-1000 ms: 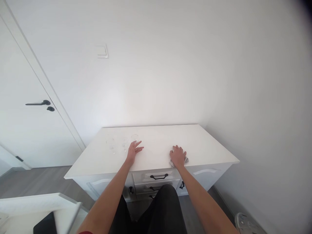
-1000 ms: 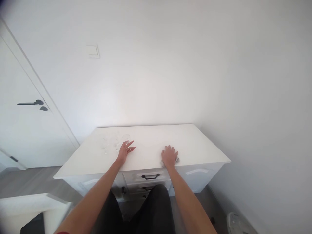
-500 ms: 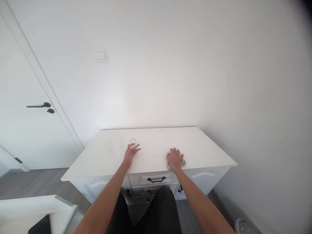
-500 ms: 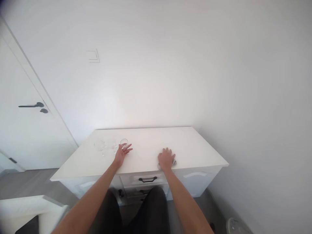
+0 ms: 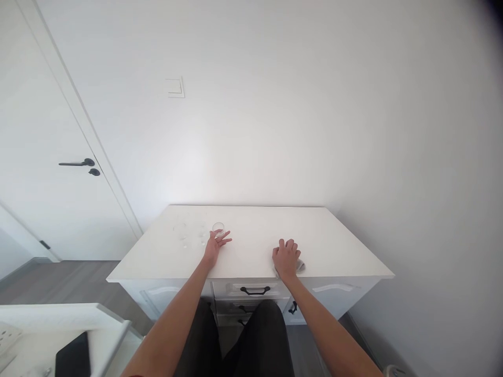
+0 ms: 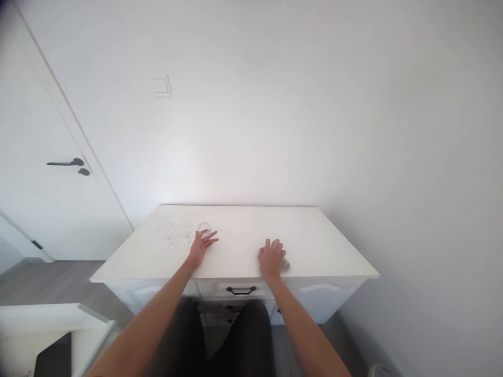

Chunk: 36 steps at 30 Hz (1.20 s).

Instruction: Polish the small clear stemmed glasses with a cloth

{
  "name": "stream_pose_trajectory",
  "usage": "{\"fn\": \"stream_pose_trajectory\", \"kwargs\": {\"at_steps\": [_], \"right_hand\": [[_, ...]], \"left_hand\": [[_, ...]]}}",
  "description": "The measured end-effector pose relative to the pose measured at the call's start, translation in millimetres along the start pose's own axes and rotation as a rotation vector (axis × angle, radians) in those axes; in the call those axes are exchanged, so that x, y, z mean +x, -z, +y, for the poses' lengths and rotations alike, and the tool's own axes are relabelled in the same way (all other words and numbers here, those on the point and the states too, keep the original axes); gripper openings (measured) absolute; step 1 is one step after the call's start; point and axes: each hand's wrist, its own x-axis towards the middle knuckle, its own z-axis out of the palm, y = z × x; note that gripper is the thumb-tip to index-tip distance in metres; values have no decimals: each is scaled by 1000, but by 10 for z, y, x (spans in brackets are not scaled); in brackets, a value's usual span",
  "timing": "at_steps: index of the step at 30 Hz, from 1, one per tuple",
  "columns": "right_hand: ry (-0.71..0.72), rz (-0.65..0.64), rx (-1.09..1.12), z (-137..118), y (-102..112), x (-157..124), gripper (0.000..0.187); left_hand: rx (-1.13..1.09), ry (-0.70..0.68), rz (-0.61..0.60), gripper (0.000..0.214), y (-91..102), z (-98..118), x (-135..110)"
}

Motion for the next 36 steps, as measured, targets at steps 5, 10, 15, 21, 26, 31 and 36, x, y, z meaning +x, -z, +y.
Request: {"fn": "stream_pose_trajectory", "kwargs": {"at_steps": [5, 10, 15, 21, 26, 31, 36], "right_hand": [[12, -45, 58, 1, -46, 22, 29], [13, -92, 166, 60, -31, 34, 24], [172, -156, 389, 335, 129, -238, 34], [66, -113, 664, 579, 349, -420, 25], [-296, 76, 897, 274, 493, -374, 40], [-444, 64, 1244, -419, 596, -676, 52], [-394, -76, 1361, -838, 673, -1046, 37]], "left_hand": [[4, 1, -8, 58, 2, -2, -13], [-3, 7, -5, 56, -21, 35, -18], [-31, 9, 7, 60, -83, 31, -130], [-107, 31, -14, 64, -272, 27, -478], [-177, 48, -9, 54, -604, 78, -711], [-178, 47, 6, 52, -822, 189, -1001], [-106, -1, 56, 48, -807, 419, -1352]]}}
